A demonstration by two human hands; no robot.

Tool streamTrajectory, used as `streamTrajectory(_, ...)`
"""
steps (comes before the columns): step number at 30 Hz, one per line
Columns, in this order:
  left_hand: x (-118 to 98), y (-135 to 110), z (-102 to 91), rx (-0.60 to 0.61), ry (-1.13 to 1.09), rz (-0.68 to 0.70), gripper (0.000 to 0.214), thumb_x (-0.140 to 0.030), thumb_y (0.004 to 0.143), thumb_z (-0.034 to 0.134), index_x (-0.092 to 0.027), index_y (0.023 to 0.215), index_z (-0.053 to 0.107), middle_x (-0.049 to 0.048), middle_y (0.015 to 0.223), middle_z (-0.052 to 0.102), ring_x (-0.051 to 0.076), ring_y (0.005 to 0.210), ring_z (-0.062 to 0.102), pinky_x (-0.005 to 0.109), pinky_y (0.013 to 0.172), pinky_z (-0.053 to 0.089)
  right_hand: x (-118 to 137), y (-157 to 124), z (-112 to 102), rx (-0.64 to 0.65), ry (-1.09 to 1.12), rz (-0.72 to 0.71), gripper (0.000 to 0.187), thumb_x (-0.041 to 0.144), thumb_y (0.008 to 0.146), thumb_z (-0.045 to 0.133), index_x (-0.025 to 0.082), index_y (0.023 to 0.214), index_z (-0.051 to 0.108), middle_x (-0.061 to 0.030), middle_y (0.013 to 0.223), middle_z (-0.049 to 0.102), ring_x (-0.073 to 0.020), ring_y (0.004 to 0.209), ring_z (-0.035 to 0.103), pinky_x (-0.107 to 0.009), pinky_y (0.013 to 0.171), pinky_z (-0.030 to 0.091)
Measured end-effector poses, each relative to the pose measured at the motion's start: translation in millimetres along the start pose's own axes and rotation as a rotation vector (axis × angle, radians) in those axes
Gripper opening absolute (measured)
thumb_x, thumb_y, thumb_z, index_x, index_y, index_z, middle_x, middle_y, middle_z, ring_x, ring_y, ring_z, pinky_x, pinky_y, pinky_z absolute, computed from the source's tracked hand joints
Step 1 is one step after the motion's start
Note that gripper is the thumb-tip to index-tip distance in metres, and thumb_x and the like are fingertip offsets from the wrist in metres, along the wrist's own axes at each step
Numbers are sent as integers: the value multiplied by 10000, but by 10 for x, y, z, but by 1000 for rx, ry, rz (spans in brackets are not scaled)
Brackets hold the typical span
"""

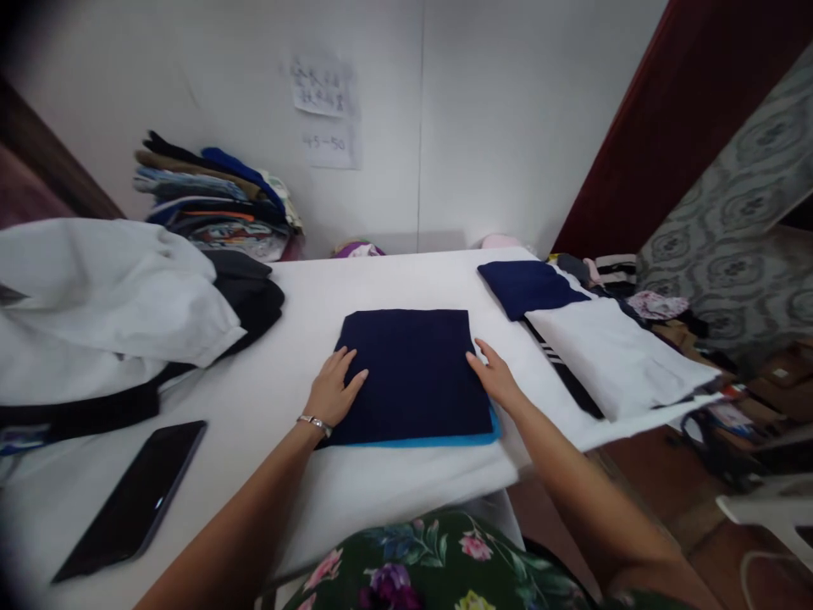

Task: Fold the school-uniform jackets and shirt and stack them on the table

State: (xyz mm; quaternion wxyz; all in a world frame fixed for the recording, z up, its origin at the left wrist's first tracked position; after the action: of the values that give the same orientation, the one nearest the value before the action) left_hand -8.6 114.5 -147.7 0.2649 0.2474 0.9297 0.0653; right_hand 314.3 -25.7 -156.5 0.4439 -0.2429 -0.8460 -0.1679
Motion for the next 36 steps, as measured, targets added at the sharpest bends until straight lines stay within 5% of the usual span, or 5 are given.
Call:
streamTrajectory(6,-209,397,-223,80,89,-20,506,-492,912,395,-202,1302,537,115,1468,429,269,1366,358,488,1105,305,1042,-278,197,34,-245,-397,649,560,859,457,259,1431,410,-48,1524,327,-248,1420,248,-461,1157,225)
streamTrajectory(10,-459,772,-95,151,168,54,545,-501,940,302,-211,1374,456,103,1540,304,280,1424,231,542,1128,194,1480,-189,581,120,-418,-545,677,561,897,395,262,1493,280,-38,1577,184,-272,1453,111,-511,1161,122)
streamTrajectory(18,-129,953,637,444,227,-86,778,-681,861,198,-214,1474,301,105,1574,196,313,1451,125,618,1126,125,521,204,1017,203,-705,-264,702,590,901,360,174,1465,339,-100,1564,221,-299,1447,116,-543,1134,121)
streamTrajectory(31,-133,992,586,346,258,-55,711,-630,863,261,-213,1420,408,135,1537,292,348,1429,198,669,1080,185,998,584,988,239,-669,-295,730,660,885,332,227,1472,332,-92,1579,171,-298,1456,41,-517,1141,31)
streamTrajectory(36,-116,1012,563,341,237,-57,690,-622,862,284,-220,1402,434,133,1526,310,345,1423,221,670,1070,211,548,983,1002,304,-578,-105,692,627,908,317,211,1460,344,-78,1554,265,-268,1449,116,-501,1133,147)
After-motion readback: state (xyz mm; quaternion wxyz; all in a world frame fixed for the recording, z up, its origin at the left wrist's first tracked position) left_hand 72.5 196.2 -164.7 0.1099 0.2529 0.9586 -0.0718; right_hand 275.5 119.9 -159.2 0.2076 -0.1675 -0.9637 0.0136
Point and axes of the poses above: each hand's wrist, its own y-axis towards the middle knuckle, its own z-axis out of the palm, x = y × z, the point moved 10 cm from there along y, towards the middle knuckle
